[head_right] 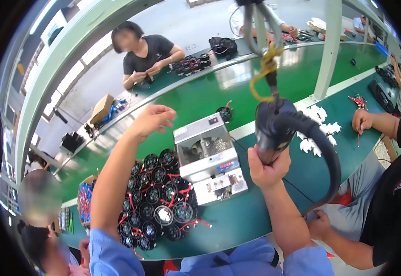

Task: Assembling small electronic components on a production line using an electric screwdriver.

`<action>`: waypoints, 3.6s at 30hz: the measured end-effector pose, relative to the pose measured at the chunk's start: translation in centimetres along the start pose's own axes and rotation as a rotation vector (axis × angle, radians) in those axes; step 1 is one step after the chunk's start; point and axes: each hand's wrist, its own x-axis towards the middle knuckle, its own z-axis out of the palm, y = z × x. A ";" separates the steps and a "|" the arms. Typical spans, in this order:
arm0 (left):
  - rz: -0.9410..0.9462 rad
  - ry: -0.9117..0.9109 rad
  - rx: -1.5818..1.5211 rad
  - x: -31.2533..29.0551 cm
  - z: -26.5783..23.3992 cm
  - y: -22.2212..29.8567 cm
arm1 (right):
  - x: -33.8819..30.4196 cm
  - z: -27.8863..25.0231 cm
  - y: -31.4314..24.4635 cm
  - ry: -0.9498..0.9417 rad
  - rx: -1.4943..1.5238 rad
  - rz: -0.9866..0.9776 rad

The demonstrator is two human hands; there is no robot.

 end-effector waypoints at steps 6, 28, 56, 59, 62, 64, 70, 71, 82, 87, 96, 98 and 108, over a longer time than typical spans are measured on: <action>-0.238 -0.244 -0.032 8.3 4.3 -0.8 | 0.8 -0.6 1.2 0.048 -0.090 -0.122; -0.080 -0.436 0.004 16.2 8.8 -7.9 | -1.2 -2.0 3.4 0.050 -0.212 -0.038; 0.369 0.018 -0.186 -17.8 0.8 9.0 | 0.6 -0.2 -1.4 0.096 -0.049 -0.028; 0.085 -0.194 -0.397 -24.6 8.7 7.0 | 0.6 0.4 -0.2 0.155 -0.105 -0.125; -0.099 -0.343 -0.434 -26.9 15.4 1.8 | 0.3 1.0 -1.4 0.024 -0.107 0.019; -0.179 -0.322 -0.488 -26.5 17.7 -0.4 | 0.3 1.0 -1.7 0.041 -0.122 0.054; -0.213 -0.142 -0.364 -26.7 19.3 -3.8 | -0.3 2.3 -0.4 0.065 0.050 -0.003; -0.223 -0.127 -0.347 -26.9 19.4 -3.9 | -0.4 2.6 -0.8 0.079 0.098 -0.032; 0.242 0.196 -0.008 -29.3 21.7 -3.5 | -0.6 1.4 -1.7 0.041 -0.003 -0.046; 0.135 0.148 0.044 -29.5 21.8 -2.6 | -0.3 1.7 -1.9 0.039 0.008 -0.039; 0.207 0.007 -0.856 -29.6 22.6 -4.8 | 0.4 1.0 -2.5 -0.097 0.038 0.030; -0.023 -0.098 -1.113 -30.0 22.5 -5.2 | 0.9 0.3 -3.1 -0.215 0.046 0.010; -0.135 -0.178 -1.397 -30.3 21.6 -6.2 | 0.4 -0.4 -11.5 -0.638 0.725 0.285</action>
